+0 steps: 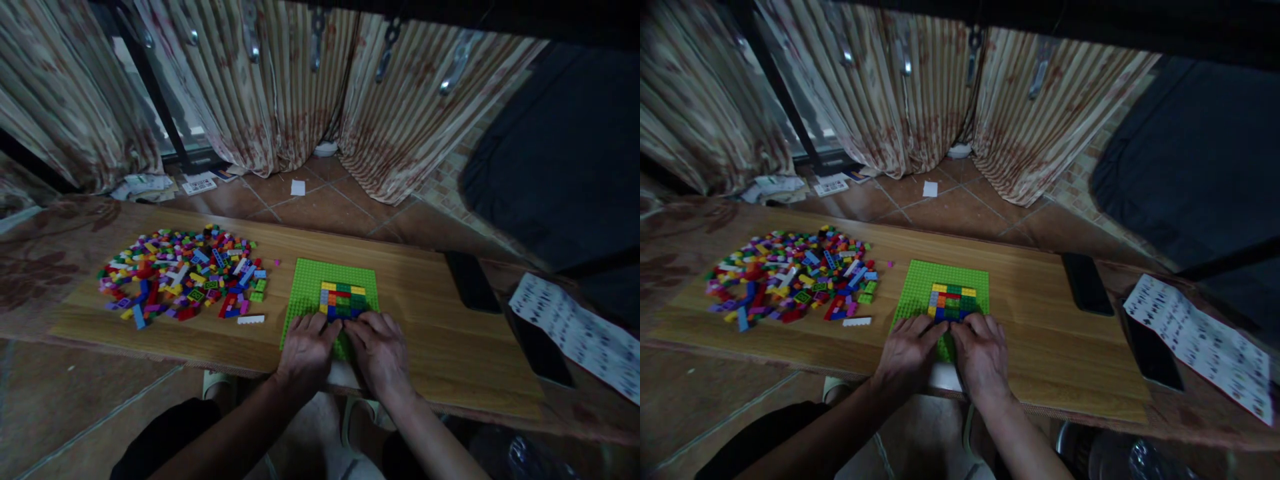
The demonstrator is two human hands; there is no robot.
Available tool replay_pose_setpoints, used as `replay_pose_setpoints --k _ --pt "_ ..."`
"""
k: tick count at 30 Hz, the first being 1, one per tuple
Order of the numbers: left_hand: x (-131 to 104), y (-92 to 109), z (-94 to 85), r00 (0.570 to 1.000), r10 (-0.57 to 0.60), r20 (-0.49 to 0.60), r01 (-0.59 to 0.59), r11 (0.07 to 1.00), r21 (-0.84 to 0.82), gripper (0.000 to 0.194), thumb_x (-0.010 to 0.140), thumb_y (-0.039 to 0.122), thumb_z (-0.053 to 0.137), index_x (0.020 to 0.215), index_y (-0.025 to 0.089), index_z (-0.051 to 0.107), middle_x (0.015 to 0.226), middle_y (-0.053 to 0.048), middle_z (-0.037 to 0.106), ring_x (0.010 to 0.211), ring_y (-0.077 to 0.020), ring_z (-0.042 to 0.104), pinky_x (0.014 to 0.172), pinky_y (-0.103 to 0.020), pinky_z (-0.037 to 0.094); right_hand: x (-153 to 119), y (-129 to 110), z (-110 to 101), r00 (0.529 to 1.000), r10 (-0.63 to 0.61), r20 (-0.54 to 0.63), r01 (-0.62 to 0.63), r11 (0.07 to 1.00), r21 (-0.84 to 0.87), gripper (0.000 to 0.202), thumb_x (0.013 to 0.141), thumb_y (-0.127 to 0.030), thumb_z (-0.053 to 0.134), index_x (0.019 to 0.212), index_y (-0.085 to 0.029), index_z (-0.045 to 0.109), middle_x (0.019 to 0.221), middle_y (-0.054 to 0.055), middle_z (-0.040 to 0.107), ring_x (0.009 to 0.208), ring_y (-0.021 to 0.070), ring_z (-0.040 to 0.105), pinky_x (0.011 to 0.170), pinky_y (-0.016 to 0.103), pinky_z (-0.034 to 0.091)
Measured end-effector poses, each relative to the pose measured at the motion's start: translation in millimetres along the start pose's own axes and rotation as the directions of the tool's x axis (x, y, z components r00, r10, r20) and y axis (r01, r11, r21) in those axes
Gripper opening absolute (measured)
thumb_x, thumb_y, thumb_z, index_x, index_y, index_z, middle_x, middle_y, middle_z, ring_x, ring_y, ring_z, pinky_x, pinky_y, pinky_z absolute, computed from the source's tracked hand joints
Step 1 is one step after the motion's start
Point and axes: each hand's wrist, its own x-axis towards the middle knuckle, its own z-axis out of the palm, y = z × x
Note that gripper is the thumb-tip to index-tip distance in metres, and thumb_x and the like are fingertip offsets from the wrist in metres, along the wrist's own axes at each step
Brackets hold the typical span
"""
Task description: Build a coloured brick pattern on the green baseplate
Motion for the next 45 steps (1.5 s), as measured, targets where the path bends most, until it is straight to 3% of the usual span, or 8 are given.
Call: replay_pose_setpoints --k 5,9,12,16,19,21,29,45 --pt "-0.9 0.8 4.8 0.992 0.033 -0.119 -0.032 0.999 0.012 0.026 0.09 0.02 0.049 0.11 0.021 0.066 0.083 -0.005 0.063 0.072 -0.022 0.058 0.063 -0.036 0.045 1.8 0.4 -5.6 0.995 0.0 -0.101 0.01 0.995 0.101 0.019 0.092 -0.028 0.057 0.091 -0.023 0.075 0.089 0.006 0.065 0.082 0.0185 0.053 0.073 0.031 0.044" --pt "-0.4 -0.3 5.0 0.983 0.056 -0.175 -0.057 0.998 0.002 0.028 0.091 0.02 0.048 0.113 0.018 0.065 0.082 -0.006 0.062 0.071 -0.0204 0.057 0.063 -0.035 0.044 8.2 6.6 -13.1 0.976 0.124 -0.177 -0.079 0.967 0.241 0.016 0.089 -0.031 0.061 0.09 -0.023 0.075 0.087 0.005 0.064 0.084 0.0186 0.056 0.075 0.032 0.046" --pt "-1.0 -3.0 2.8 0.984 0.039 -0.174 -0.044 0.999 -0.028 0.027 0.091 0.022 0.048 0.112 0.018 0.065 0.083 -0.006 0.063 0.073 -0.0199 0.057 0.065 -0.034 0.044 13.1 17.1 -14.7 0.928 0.306 -0.211 -0.213 0.904 0.372 0.019 0.085 -0.038 0.064 0.085 -0.022 0.075 0.084 0.004 0.065 0.083 0.0192 0.059 0.075 0.034 0.047" --pt "-0.2 -10.5 -2.8 0.976 -0.038 -0.213 0.017 0.995 -0.1 0.026 0.092 0.021 0.048 0.112 0.018 0.065 0.084 -0.006 0.064 0.074 -0.0194 0.057 0.068 -0.034 0.046 17.1 30.4 -13.2 0.831 0.534 -0.153 -0.39 0.757 0.524 0.025 0.081 -0.04 0.064 0.081 -0.018 0.073 0.08 0.005 0.068 0.075 0.0186 0.061 0.068 0.032 0.048" --pt "2.4 -18.9 -9.0 0.963 -0.149 -0.226 0.106 0.976 -0.192 0.027 0.092 0.02 0.049 0.114 0.019 0.064 0.086 -0.005 0.064 0.078 -0.0187 0.059 0.072 -0.033 0.048 18.9 34.2 -10.8 0.774 0.625 -0.103 -0.448 0.656 0.607 0.027 0.078 -0.042 0.065 0.082 -0.016 0.072 0.082 0.007 0.07 0.077 0.0203 0.064 0.071 0.033 0.05" --pt "4.6 -24.5 -13.3 0.948 -0.228 -0.223 0.162 0.947 -0.278 0.026 0.091 0.019 0.05 0.113 0.019 0.064 0.089 -0.005 0.064 0.083 -0.0181 0.06 0.076 -0.032 0.05 20.2 34.2 -8.5 0.76 0.647 -0.067 -0.464 0.612 0.641 0.029 0.077 -0.043 0.066 0.084 -0.016 0.072 0.084 0.008 0.072 0.079 0.0214 0.065 0.074 0.034 0.051" --pt "9.9 -37.5 -23.2 0.892 -0.428 -0.145 0.312 0.815 -0.489 0.026 0.09 0.018 0.051 0.113 0.017 0.063 0.102 -0.007 0.063 0.097 -0.0189 0.061 0.085 -0.033 0.052 27.3 38.4 0.3 0.765 0.637 0.091 -0.604 0.661 0.445 0.049 0.084 -0.051 0.053 0.111 -0.014 0.068 0.106 0.016 0.072 0.095 0.028 0.067 0.085 0.042 0.049" --pt "3.5 -40.6 -21.4 0.875 -0.478 -0.073 0.415 0.82 -0.394 0.034 0.086 0.017 0.054 0.12 0.016 0.056 0.113 -0.01 0.06 0.107 -0.0229 0.059 0.092 -0.039 0.052 32.1 31.1 5.5 0.811 0.577 0.094 -0.579 0.771 0.265 0.056 0.087 -0.051 0.038 0.117 -0.012 0.065 0.111 0.018 0.07 0.1 0.0307 0.066 0.086 0.044 0.048"
